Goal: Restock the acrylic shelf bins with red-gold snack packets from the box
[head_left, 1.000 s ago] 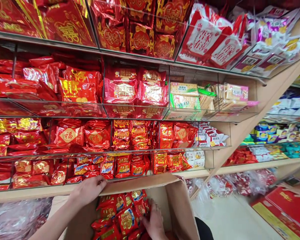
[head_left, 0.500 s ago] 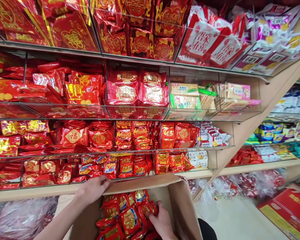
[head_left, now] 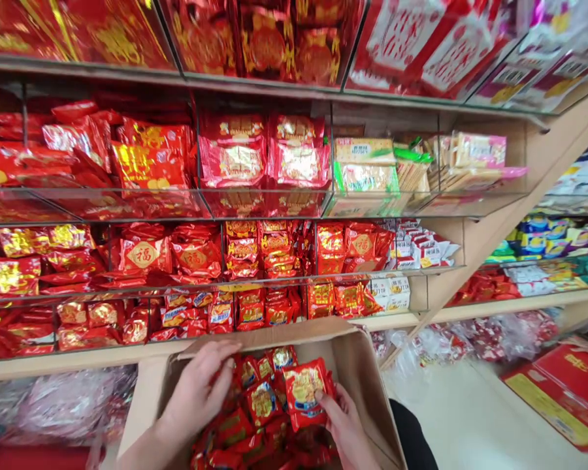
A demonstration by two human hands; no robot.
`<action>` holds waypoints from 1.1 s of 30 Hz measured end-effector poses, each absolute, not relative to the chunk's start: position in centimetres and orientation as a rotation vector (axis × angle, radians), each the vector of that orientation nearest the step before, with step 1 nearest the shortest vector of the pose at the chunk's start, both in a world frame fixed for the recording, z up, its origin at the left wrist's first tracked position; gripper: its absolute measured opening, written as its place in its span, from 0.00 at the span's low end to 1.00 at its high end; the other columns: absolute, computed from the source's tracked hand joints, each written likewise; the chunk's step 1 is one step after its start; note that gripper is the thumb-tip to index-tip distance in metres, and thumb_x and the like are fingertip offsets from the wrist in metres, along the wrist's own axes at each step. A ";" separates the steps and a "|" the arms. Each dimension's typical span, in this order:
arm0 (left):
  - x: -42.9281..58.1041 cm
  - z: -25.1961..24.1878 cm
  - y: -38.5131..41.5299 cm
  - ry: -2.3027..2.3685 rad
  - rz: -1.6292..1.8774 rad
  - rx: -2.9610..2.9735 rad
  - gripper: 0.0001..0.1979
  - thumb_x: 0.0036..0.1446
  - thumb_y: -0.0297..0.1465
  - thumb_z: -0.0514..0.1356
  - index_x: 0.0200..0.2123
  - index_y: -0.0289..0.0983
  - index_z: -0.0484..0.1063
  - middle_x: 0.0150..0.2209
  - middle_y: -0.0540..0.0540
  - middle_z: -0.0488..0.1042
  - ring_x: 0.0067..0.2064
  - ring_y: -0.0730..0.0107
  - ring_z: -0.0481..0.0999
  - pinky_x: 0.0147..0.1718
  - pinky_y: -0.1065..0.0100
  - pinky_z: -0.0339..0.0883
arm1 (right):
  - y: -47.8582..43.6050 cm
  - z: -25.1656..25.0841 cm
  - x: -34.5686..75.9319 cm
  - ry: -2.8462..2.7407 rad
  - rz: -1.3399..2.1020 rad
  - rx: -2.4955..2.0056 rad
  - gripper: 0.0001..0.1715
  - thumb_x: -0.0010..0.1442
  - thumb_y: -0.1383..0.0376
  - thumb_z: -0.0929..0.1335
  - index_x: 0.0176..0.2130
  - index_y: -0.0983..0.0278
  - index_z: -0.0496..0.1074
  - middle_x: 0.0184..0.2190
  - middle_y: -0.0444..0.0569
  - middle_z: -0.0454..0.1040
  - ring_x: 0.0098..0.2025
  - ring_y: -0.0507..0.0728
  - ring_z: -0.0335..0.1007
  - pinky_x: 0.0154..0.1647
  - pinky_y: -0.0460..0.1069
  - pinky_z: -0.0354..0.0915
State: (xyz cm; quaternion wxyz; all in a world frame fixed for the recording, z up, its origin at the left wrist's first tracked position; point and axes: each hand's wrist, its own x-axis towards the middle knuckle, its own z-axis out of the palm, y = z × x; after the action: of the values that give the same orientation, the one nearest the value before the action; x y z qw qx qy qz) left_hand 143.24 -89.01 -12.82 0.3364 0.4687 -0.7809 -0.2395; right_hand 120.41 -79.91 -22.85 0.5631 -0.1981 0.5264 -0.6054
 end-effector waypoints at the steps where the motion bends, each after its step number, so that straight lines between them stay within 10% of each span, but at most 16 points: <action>1: 142.1 -13.2 -87.5 -1.956 -0.819 1.199 0.14 0.50 0.34 0.54 0.42 0.41 0.68 0.44 0.45 0.70 0.47 0.63 0.66 0.50 0.67 0.56 | -79.4 -22.0 120.6 1.220 -1.425 -0.430 0.22 0.45 0.56 0.69 0.39 0.63 0.65 0.36 0.48 0.72 0.36 0.57 0.69 0.32 0.48 0.64; 5: 137.6 -14.1 -83.5 -1.398 -1.688 1.080 0.28 0.48 0.34 0.58 0.53 0.43 0.55 0.51 0.44 0.64 0.47 0.63 0.67 0.46 0.64 0.62 | -78.3 -19.0 121.3 1.138 -1.420 -0.499 0.19 0.45 0.58 0.70 0.37 0.63 0.67 0.34 0.46 0.73 0.35 0.55 0.68 0.35 0.48 0.64; 9: 136.2 -13.7 -82.6 -0.976 -2.110 0.951 0.19 0.47 0.33 0.60 0.45 0.36 0.66 0.44 0.42 0.72 0.45 0.60 0.70 0.46 0.61 0.61 | -78.0 -18.1 121.9 1.047 -1.407 -0.675 0.20 0.43 0.60 0.71 0.38 0.63 0.67 0.35 0.47 0.72 0.37 0.55 0.67 0.38 0.48 0.63; 33: 137.4 -13.7 -82.9 -0.506 -2.196 0.979 0.09 0.47 0.29 0.60 0.35 0.34 0.70 0.36 0.43 0.75 0.44 0.59 0.72 0.45 0.57 0.62 | -79.8 -19.3 122.1 1.133 -1.503 -0.345 0.16 0.51 0.52 0.64 0.26 0.63 0.64 0.24 0.44 0.73 0.26 0.54 0.67 0.24 0.45 0.60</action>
State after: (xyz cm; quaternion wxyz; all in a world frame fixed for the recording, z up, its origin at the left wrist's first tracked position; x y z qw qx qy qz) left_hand 137.45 -82.94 -13.72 0.3356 0.3753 -0.1940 -0.8419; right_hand 122.13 -79.79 -19.26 0.5762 -0.1476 0.4841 -0.6418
